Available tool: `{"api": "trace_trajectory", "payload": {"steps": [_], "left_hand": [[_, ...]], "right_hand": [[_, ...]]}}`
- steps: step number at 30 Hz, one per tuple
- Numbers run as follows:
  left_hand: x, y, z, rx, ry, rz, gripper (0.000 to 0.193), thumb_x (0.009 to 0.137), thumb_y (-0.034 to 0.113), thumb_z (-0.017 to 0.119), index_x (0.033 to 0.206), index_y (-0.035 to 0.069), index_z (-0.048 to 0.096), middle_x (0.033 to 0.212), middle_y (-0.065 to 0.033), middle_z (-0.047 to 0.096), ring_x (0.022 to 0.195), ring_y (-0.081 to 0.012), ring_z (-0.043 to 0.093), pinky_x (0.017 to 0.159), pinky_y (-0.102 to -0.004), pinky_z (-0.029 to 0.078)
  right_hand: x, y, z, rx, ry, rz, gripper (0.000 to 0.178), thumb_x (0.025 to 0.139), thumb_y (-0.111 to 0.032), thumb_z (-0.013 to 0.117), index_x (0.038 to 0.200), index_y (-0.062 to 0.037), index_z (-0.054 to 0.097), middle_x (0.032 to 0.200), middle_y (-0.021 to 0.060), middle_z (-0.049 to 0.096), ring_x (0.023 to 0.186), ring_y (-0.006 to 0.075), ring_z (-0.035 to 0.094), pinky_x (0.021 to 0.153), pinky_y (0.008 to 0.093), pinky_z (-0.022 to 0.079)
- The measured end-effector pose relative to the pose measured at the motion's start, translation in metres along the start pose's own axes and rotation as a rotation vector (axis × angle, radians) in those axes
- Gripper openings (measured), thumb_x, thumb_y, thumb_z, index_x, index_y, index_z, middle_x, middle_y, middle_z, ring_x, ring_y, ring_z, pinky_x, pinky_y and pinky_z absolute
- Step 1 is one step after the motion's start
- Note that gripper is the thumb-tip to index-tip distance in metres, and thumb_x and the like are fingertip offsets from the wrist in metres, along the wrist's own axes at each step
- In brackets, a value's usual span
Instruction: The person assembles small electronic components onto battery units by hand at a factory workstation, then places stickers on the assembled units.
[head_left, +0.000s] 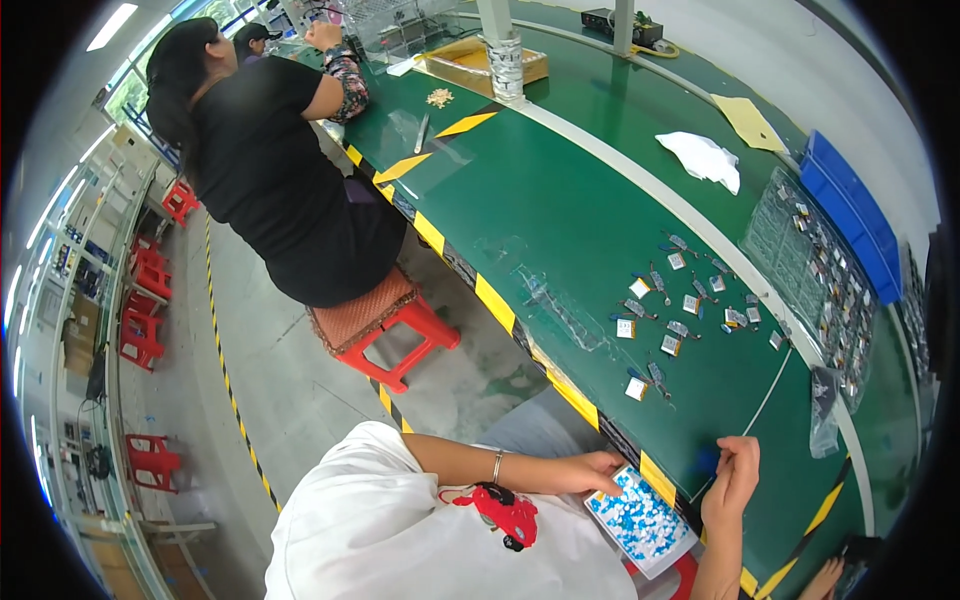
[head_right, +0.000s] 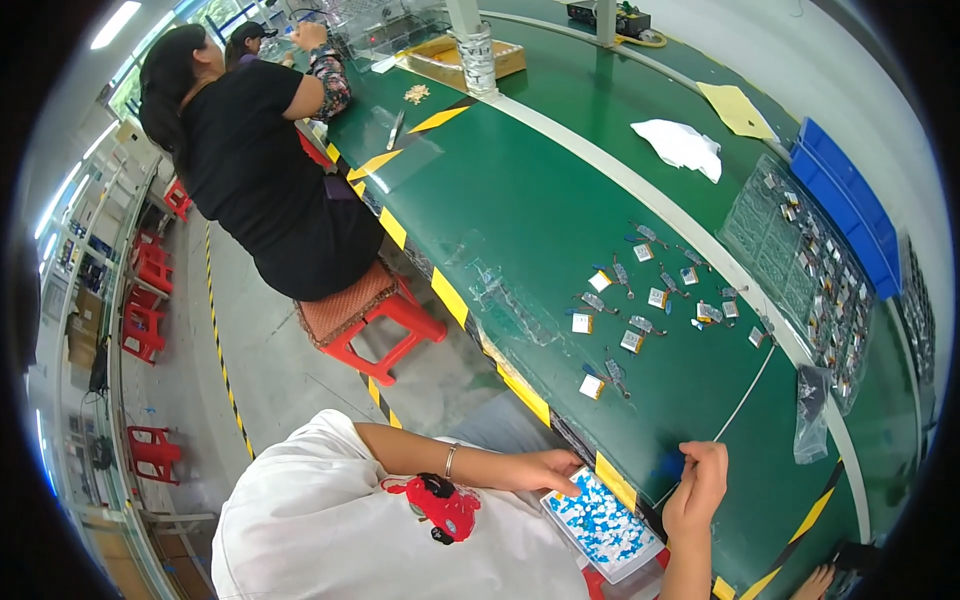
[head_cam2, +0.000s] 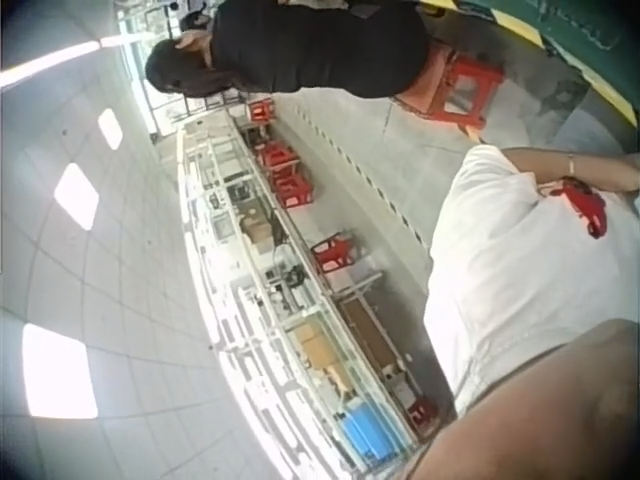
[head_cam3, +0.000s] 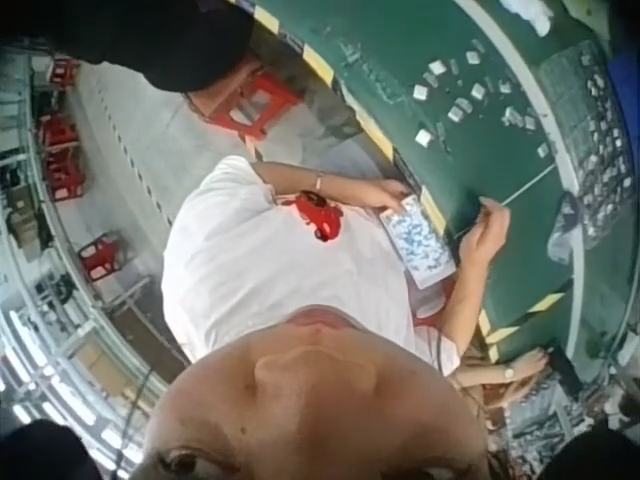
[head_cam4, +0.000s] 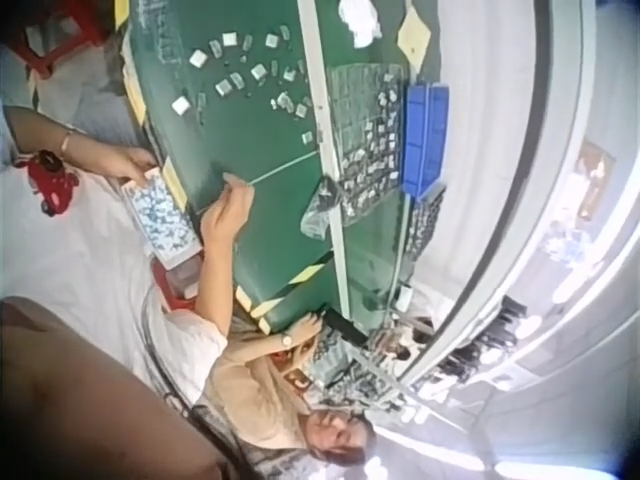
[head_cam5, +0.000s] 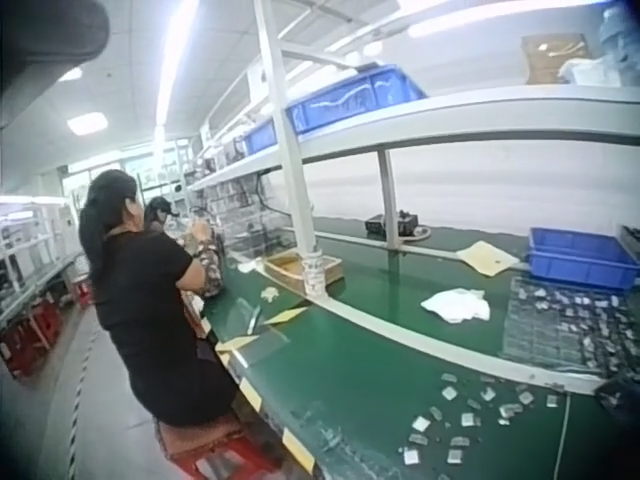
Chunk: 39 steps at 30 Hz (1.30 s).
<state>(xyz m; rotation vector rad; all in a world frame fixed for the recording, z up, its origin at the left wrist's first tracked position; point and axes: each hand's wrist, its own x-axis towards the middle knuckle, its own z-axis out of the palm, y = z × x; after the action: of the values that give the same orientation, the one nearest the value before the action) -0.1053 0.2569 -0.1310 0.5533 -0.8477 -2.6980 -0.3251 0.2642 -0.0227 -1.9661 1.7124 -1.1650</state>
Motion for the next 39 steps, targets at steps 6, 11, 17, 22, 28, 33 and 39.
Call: {"api": "trace_trajectory", "payload": {"steps": [6,11,17,22,28,33,39], "left_hand": [[-0.002,0.009,-0.001,-0.083,0.06,0.008,0.052,0.079,-0.001,0.065,0.127,-0.004,0.045,0.12,-0.0098,0.057,0.11,-0.0184,0.055,0.097,-0.0333,0.043],[-0.014,0.024,0.006,-0.035,0.102,-0.044,0.049,0.084,0.007,0.064,0.128,-0.001,0.045,0.122,-0.0094,0.057,0.11,-0.0176,0.056,0.096,-0.0318,0.044],[-0.01,0.021,0.007,0.003,0.125,-0.115,0.046,0.085,0.008,0.06,0.127,-0.001,0.046,0.12,-0.0093,0.058,0.108,-0.0169,0.056,0.095,-0.0316,0.043],[-0.011,0.024,0.01,0.053,0.133,-0.163,0.05,0.085,0.007,0.059,0.131,-0.002,0.041,0.126,-0.0113,0.054,0.115,-0.0198,0.053,0.098,-0.0339,0.042],[-0.009,0.025,0.015,-0.002,0.115,-0.145,0.047,0.085,0.009,0.06,0.128,-0.002,0.045,0.123,-0.0101,0.056,0.111,-0.0172,0.055,0.097,-0.0318,0.041],[-0.005,0.026,0.018,-0.027,0.052,-0.229,0.052,0.084,0.007,0.061,0.131,-0.002,0.04,0.127,-0.011,0.052,0.116,-0.0188,0.051,0.1,-0.0331,0.039],[0.006,0.027,0.03,0.003,0.017,-0.279,0.059,0.083,0.005,0.062,0.134,-0.001,0.034,0.131,-0.0111,0.048,0.122,-0.0199,0.047,0.103,-0.0346,0.037]], "right_hand": [[0.005,0.01,-0.003,0.18,-0.161,-0.059,0.019,0.076,0.007,0.04,0.083,0.0011,0.056,0.079,0.0125,0.056,0.072,0.0223,0.053,0.085,0.0372,0.044],[0.015,0.004,-0.007,0.317,-0.161,0.022,0.024,0.083,-0.002,0.043,0.1,0.0021,0.06,0.108,0.0187,0.059,0.11,0.0322,0.054,0.098,0.0396,0.038],[0.001,0.026,-0.027,0.331,-0.241,0.115,0.036,0.081,-0.002,0.044,0.114,0.0023,0.057,0.125,0.0197,0.054,0.124,0.0325,0.046,0.107,0.0415,0.03],[-0.002,0.013,-0.02,-0.204,-0.359,-0.03,0.046,0.079,-0.006,0.053,0.124,-0.0039,0.054,0.135,0.0162,0.047,0.131,0.0348,0.038,0.109,0.0467,0.026],[-0.017,0.006,-0.022,-0.23,-0.496,-0.121,0.051,0.079,-0.017,0.06,0.128,-0.0072,0.053,0.137,0.0107,0.046,0.131,0.0305,0.039,0.107,0.0478,0.03],[-0.038,0.002,-0.037,-0.308,-0.532,-0.107,0.053,0.077,-0.016,0.062,0.128,-0.0055,0.053,0.135,0.0119,0.048,0.129,0.0303,0.042,0.105,0.0457,0.034],[-0.076,-0.004,-0.047,-0.331,-0.452,-0.042,0.055,0.072,-0.014,0.067,0.124,-0.0006,0.054,0.132,0.0158,0.05,0.126,0.0323,0.045,0.104,0.0458,0.036]]}}
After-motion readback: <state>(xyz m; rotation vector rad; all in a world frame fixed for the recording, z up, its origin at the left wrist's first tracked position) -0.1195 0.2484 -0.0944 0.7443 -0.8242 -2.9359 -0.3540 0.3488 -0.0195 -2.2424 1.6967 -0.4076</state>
